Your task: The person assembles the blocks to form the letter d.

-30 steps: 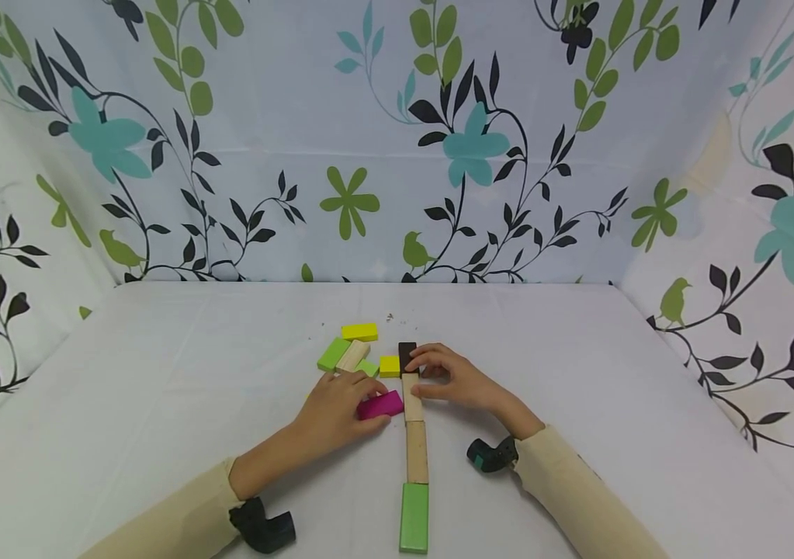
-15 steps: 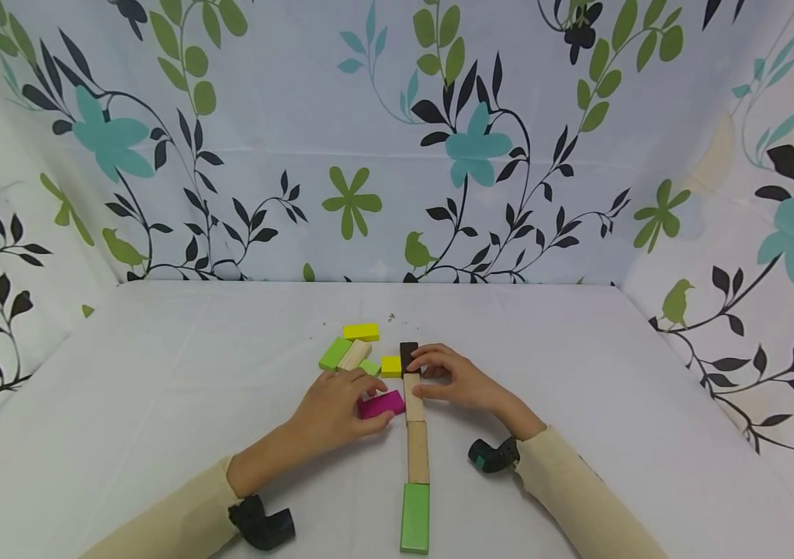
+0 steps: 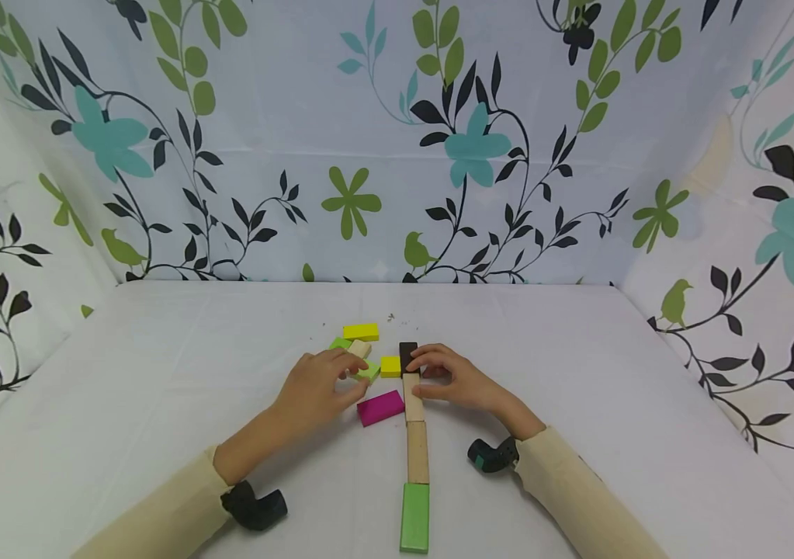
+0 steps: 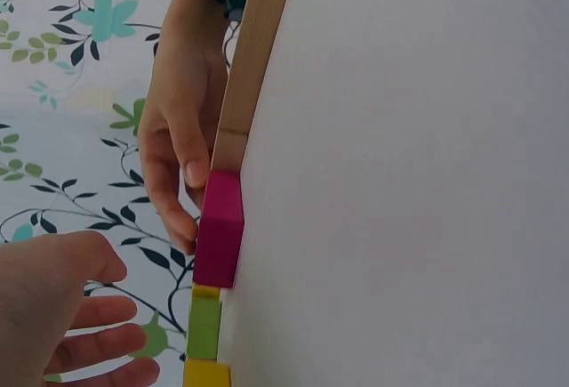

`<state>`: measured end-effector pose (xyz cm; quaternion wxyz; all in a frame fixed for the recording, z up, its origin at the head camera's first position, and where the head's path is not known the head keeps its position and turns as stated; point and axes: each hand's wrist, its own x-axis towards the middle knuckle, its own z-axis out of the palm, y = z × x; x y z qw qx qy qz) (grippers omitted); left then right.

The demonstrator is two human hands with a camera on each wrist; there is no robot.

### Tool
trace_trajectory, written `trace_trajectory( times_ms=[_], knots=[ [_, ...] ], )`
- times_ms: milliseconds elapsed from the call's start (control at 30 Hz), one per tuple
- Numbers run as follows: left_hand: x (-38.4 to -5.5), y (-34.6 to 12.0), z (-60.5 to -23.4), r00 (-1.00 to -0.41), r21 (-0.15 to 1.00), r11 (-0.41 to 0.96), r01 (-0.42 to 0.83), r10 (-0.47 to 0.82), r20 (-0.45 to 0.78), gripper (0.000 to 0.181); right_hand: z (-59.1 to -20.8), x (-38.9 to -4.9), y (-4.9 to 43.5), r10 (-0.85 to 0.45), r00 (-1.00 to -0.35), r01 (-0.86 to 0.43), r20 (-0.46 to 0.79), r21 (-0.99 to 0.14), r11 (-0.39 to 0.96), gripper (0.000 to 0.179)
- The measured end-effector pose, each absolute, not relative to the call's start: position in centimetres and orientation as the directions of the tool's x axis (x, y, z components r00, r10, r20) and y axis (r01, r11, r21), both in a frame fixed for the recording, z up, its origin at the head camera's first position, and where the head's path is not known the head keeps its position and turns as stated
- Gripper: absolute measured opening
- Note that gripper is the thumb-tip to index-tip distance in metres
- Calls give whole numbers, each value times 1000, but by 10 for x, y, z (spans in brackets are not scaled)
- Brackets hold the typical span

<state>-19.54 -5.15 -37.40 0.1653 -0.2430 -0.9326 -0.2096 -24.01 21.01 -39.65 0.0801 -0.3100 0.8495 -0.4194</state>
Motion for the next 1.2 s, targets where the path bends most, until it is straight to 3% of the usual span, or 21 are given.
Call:
trace_trajectory(
  times_ms=[300, 567, 900, 1200],
  knots=[
    [-205, -71, -364, -825, 319, 800, 508, 345, 449, 16, -396, -241, 210, -595, -794, -463, 124, -758, 459, 32],
    [-216, -82, -369, -848, 305, 831, 465, 319, 423, 22, -396, -242, 210, -597, -792, -461, 127, -765, 449, 31],
    [-224, -94, -374, -910, 326, 856, 402, 334, 245, 50, -397, -241, 209, -597, -790, -470, 141, -764, 442, 31],
    [-226, -98, -378, -913, 351, 846, 400, 335, 232, 34, -397, -241, 209, -593, -794, -461, 134, -768, 444, 31]
  ],
)
